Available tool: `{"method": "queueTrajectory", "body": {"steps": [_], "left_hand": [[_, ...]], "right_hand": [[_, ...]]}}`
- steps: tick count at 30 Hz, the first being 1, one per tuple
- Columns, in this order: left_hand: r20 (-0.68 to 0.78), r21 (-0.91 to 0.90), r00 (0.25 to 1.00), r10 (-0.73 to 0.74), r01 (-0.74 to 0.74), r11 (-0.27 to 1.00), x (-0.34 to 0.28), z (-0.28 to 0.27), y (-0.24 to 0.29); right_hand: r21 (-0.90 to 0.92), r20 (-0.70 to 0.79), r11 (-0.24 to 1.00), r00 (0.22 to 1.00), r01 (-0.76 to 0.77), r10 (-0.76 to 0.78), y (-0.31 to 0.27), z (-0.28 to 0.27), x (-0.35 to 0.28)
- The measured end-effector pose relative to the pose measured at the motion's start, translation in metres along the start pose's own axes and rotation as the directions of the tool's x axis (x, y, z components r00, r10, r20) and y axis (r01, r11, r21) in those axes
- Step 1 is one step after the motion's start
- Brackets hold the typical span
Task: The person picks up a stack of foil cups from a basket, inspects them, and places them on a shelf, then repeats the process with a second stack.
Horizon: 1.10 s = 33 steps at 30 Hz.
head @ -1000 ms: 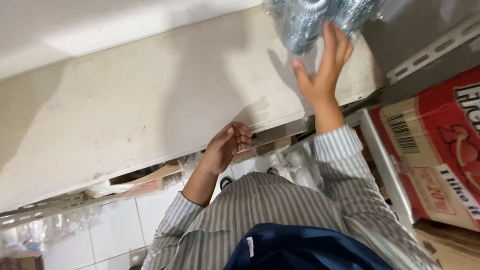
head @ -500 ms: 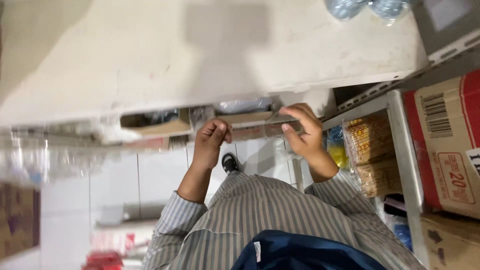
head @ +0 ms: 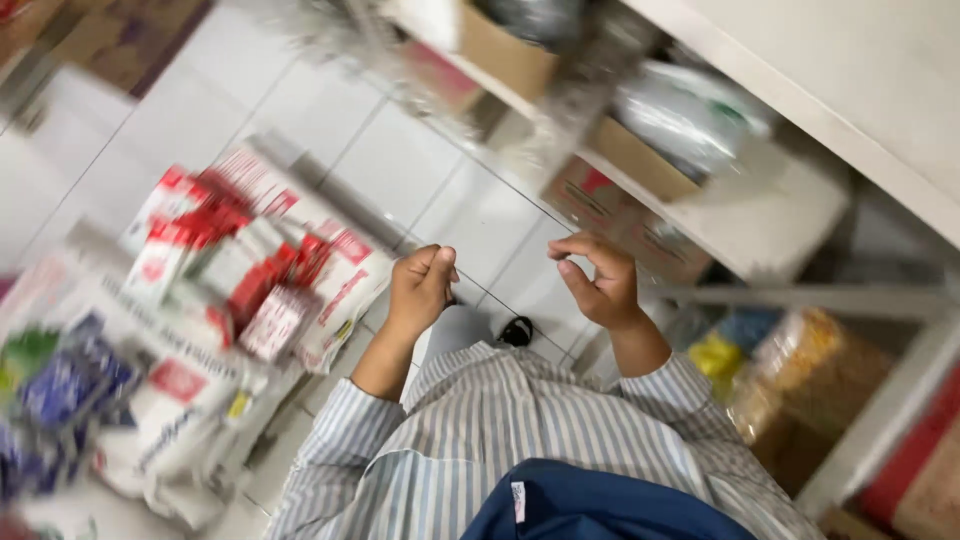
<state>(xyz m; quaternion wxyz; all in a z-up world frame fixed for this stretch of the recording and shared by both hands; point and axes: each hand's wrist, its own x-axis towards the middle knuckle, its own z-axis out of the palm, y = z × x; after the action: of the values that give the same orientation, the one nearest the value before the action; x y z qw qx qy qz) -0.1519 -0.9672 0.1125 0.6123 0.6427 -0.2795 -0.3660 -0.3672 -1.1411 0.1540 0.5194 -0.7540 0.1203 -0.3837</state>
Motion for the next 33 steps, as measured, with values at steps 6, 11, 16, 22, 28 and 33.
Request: {"method": "queueTrajectory", "body": {"steps": [6,11,16,22,28,33], "left_hand": [[-0.296,-0.016,0.953,0.071,-0.079,0.997,-0.099,-0.088,-0.013],[-0.479,-0.024,0.875,0.072,-0.095,0.995,-0.186,-0.155,-0.019],[-0.644,-0.028,0.765,0.02,-0.05,0.998,-0.293,-0.237,-0.009],[-0.899,0.01,0.437,0.038,-0.066,0.998,-0.439,-0.305,-0.004],[-0.986,-0.041,0.164,-0.024,-0.104,0.994,-0.537,-0.309,-0.019],[-0.997,-0.068,-0.027,-0.073,-0.172,0.983,-0.596,-0.302,-0.042]], "right_hand": [[0.124,0.306,0.987,0.943,0.097,-0.131,-0.034,0.101,0.021],[0.22,0.467,0.976,0.878,-0.002,-0.104,-0.06,0.203,0.013],[0.378,0.619,0.923,0.762,-0.076,-0.191,-0.098,0.336,-0.02],[0.514,0.782,0.854,0.45,-0.076,-0.431,-0.159,0.48,-0.072],[0.487,0.869,0.87,0.137,-0.079,-0.475,-0.218,0.574,-0.108],[0.535,0.84,0.843,-0.072,-0.052,-0.538,-0.246,0.65,-0.139]]}}
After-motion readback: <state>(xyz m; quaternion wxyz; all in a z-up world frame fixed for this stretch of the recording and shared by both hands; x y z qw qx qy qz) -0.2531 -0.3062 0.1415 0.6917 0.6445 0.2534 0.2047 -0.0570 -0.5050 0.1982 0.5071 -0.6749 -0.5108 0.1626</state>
